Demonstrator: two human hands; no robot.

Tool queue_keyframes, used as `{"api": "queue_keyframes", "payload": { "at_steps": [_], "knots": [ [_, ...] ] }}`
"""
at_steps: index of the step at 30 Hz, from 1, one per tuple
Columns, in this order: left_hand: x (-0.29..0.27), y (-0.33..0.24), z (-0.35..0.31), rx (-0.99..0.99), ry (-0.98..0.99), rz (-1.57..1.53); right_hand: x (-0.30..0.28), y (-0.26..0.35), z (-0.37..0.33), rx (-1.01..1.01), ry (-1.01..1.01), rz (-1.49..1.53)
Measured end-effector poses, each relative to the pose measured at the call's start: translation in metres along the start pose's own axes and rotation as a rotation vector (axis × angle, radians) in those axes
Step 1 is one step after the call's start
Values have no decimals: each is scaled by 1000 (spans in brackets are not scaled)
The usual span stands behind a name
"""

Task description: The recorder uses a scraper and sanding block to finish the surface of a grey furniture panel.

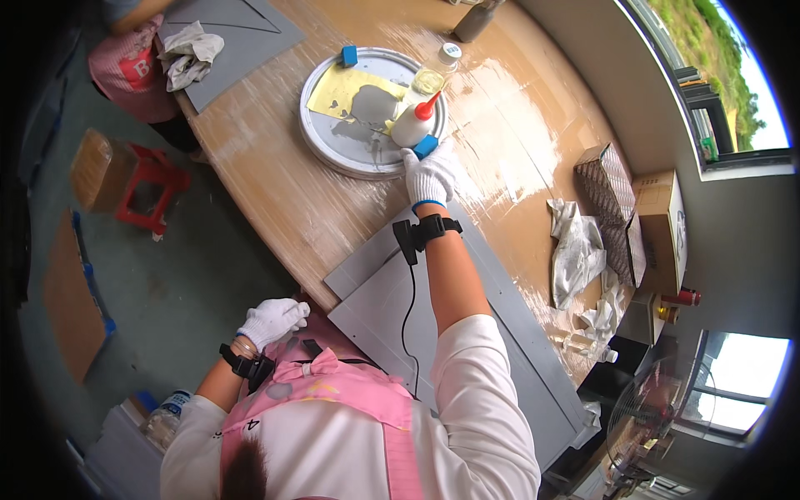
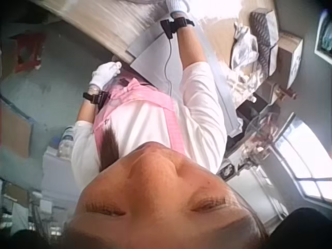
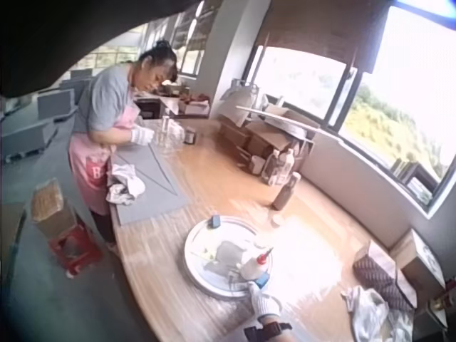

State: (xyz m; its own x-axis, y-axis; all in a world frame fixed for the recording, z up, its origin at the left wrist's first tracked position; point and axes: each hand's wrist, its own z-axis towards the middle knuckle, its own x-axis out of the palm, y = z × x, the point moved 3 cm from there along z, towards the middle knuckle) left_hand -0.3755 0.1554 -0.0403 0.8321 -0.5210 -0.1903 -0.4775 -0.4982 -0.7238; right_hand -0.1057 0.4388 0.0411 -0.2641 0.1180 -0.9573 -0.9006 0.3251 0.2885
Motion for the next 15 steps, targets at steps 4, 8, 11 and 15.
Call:
{"api": "queue_keyframes", "payload": {
  "at_steps": [4,8,11,15],
  "knots": [
    [-11,8,-8,-58,-24,-7,20,-17,12,-61,-86,105],
    [-16,9,-12,-35,-26,-59,14,-48,7,-28,-136,271],
    [-21,23,-7,-23,-51,-99,-3,-50,-19,97,158,980],
    [-29,23,-2,-20,-61,-86,-34,-30,-55,-10,577,1460]
  ]
}}
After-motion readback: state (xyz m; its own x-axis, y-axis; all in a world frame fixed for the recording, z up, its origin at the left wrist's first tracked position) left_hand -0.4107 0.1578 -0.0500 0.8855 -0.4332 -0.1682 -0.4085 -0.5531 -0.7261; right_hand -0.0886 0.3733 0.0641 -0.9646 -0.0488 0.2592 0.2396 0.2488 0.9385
